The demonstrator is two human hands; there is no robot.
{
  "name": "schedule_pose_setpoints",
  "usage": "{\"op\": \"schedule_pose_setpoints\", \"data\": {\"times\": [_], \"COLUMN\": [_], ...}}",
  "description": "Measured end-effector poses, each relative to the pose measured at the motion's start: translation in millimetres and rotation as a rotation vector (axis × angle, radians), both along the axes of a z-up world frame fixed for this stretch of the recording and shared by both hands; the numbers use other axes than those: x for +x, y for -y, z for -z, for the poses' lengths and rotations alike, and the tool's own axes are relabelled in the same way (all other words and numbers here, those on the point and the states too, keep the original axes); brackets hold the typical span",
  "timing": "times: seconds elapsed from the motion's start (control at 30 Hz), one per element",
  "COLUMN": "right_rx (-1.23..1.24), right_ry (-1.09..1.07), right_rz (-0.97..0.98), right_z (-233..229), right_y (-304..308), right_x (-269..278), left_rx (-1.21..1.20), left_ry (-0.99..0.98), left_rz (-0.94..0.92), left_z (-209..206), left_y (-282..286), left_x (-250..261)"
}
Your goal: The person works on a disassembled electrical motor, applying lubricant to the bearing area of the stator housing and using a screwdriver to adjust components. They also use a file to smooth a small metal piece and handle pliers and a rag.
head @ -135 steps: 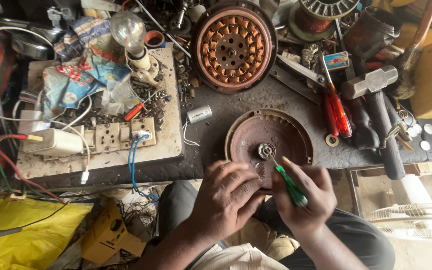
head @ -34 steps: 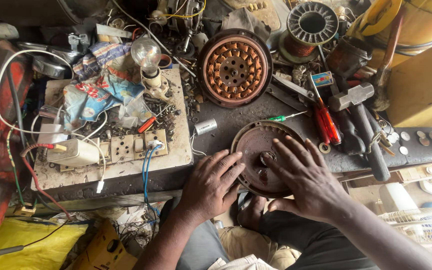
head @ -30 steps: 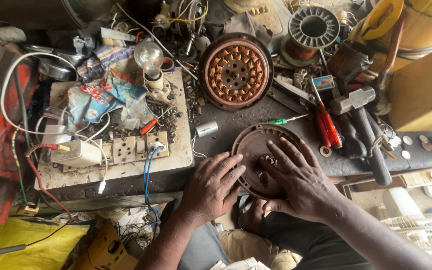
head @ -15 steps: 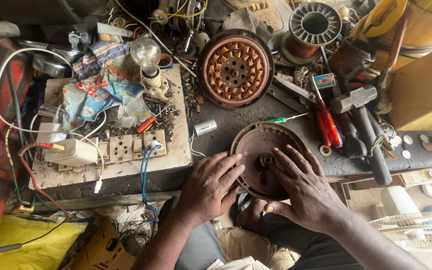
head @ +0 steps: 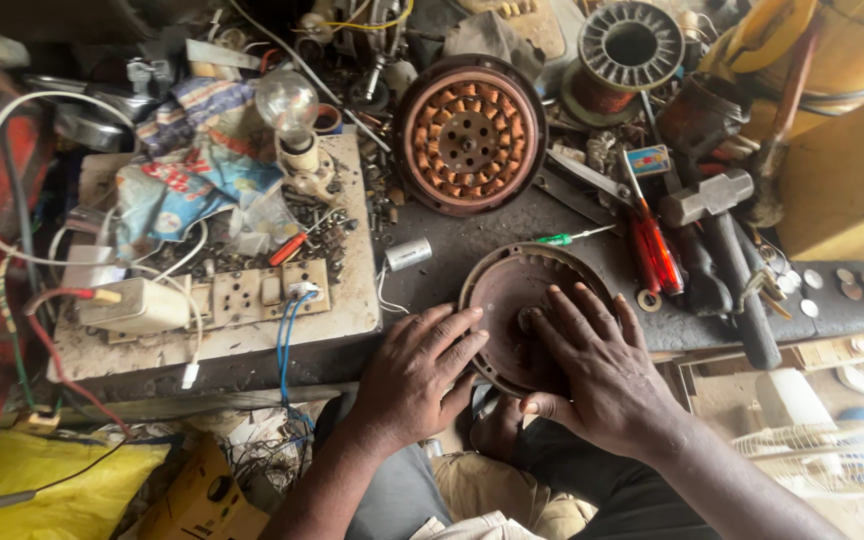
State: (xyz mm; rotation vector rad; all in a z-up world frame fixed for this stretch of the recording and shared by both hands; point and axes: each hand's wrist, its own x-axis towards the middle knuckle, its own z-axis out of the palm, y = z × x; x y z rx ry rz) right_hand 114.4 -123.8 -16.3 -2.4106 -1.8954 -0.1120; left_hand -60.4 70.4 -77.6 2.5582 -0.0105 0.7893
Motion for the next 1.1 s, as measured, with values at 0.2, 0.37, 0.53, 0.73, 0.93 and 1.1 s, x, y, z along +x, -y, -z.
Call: {"op": "schedule_pose_setpoints", "data": {"times": [0.2,0.37,0.53,0.73,0.93,1.1], "right_rx": [0.034,0.071,0.055,0.044,0.033,0.035], "right_ry": [-0.013,0.059,-0.005,-0.029,-0.028,0.011], "right_rz": [-0.044,-0.090,0.030,0.018,0.025,-0.002], "right_z": [0.2,-5.2,-4.1,2.7,10.0,13.3], "right_y": [6.9,14.2,7.4,4.7,10.6,15.5], "right_x": [-4.2,-0.7,6.5,8.7,9.7,8.2], "left_rx": [0.018,0.020,0.066,0.062,0.139,0.089], "left_ry": [-0.002,-0.006,-0.016,0.007,0.009,-0.034], "left_rz": [-0.006,0.003,-0.039,-0.055,0.035,0.078], "left_z": [3.0,7.3,9.1,7.4,5.8,6.0], "left_y": [0.6,-1.0,1.1,4.4,6.8,3.6], "left_x": [2.4,1.0,5.7,4.7,21.1,22.2]}}
